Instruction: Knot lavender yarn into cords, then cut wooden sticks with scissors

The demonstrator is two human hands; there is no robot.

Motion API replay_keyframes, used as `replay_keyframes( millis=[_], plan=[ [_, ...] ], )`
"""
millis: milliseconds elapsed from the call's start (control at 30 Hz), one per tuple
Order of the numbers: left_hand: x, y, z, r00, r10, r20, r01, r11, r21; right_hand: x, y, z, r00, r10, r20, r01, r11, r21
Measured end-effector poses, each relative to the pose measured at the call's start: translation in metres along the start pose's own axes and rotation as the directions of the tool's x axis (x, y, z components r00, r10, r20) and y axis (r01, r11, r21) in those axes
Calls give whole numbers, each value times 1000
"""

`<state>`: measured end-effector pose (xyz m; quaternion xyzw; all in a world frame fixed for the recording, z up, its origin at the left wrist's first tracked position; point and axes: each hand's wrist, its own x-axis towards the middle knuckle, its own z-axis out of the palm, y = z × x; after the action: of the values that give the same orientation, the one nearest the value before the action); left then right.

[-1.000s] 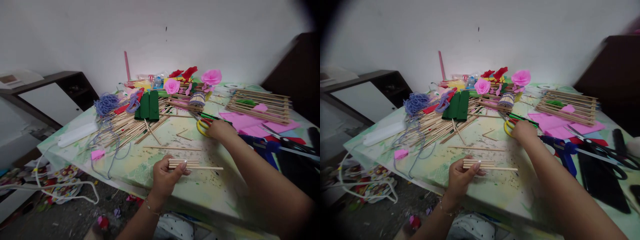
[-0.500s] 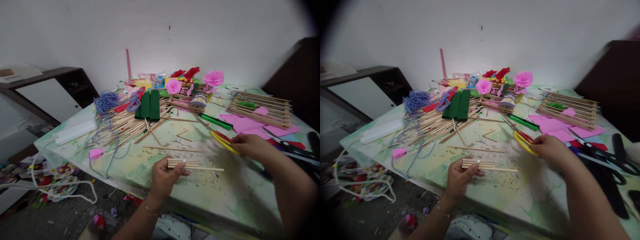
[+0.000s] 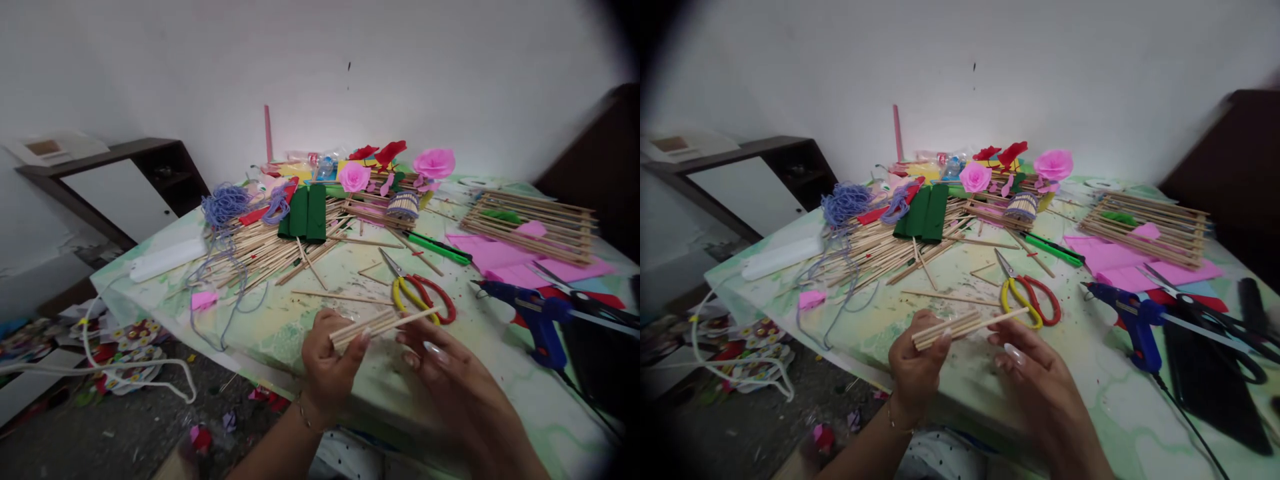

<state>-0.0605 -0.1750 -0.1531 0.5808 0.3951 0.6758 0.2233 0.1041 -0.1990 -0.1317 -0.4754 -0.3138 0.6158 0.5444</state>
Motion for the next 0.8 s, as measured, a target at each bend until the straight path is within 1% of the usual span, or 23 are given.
replay_keyframes(
  millis=[33, 67, 100, 133, 167, 200, 233, 267, 300, 333, 367, 400, 433, 467, 500, 533, 567, 600, 633, 667, 700, 767, 800],
  plan=[
    [0, 3, -1, 989, 139, 49, -142, 988, 64, -4, 6, 5, 1000, 5, -2, -5, 992, 125],
    [1, 6, -2, 967, 234, 103, -244, 964, 103, -6, 11, 10, 1000, 3, -25, 2, 977, 212],
    [2, 8, -3, 946, 285, 151, -304, 945, 121, -6, 15, 14, 998, -3, -63, 19, 964, 266],
    [3, 10, -3, 935, 302, 186, -328, 936, 127, -4, 18, 17, 995, -10, -103, 40, 955, 292],
    [3, 10, -2, 933, 298, 203, -326, 937, 123, -1, 19, 19, 990, -26, -136, 66, 952, 299],
    [4, 10, 0, 941, 272, 203, -298, 948, 110, 2, 19, 20, 985, -60, -162, 105, 951, 290],
    [4, 8, 2, 958, 201, 205, -223, 970, 91, 4, 17, 19, 976, -120, -180, 166, 949, 269],
    [5, 6, 4, 973, 83, 213, -98, 993, 60, 6, 13, 17, 961, -200, -189, 242, 941, 235],
    [5, 4, 6, 970, -75, 231, 73, 997, 18, 7, 8, 14, 933, -297, -203, 336, 921, 197],
    [6, 3, 8, 930, -256, 265, 273, 962, -28, 6, 2, 10, 892, -396, -218, 432, 888, 155],
    [7, 1, 10, 861, -411, 298, 451, 889, -75, 4, -4, 6, 840, -489, -234, 522, 847, 104],
    [8, 0, 12, 785, -525, 330, 585, 803, -115, 1, -9, 2, 771, -579, -266, 610, 791, 47],
    [9, 0, 13, 726, -588, 356, 666, 731, -150, -2, -14, -3, 701, -658, -276, 671, 739, -57],
    [10, 0, 14, 695, -615, 373, 704, 687, -178, -6, -18, -7, 620, -741, -259, 707, 671, -225],
    [10, 1, 14, 679, -620, 394, 720, 666, -193, -10, -20, -11, 570, -802, -180, 689, 585, -428],
    [11, 1, 15, 675, -611, 414, 723, 660, -204, -13, -21, -14, 556, -830, -45, 637, 460, -618],
    [11, 2, 15, 675, -598, 432, 721, 659, -212, -15, -20, -16, 566, -818, 104, 581, 305, -755],
    [10, 2, 15, 674, -588, 447, 720, 660, -216, -15, -19, -17, 592, -771, 235, 539, 162, -826],
    [10, 1, 15, 676, -579, 455, 715, 665, -217, -15, -16, -17, 612, -720, 326, 520, 56, -853],
    [9, 1, 15, 680, -573, 457, 710, 672, -213, -14, -13, -16, 622, -687, 376, 511, -7, -859],
    [8, 0, 14, 682, -573, 455, 706, 679, -202, -12, -10, -15, 625, -676, 391, 501, -36, -865],
    [5, -3, 13, 685, -580, 441, 700, 693, -176, -9, -6, -11, 615, -679, 402, 498, -61, -865],
    [4, -4, 13, 688, -584, 430, 696, 698, -167, -7, -4, -9, 598, -678, 428, 515, -84, -853]
  ],
)
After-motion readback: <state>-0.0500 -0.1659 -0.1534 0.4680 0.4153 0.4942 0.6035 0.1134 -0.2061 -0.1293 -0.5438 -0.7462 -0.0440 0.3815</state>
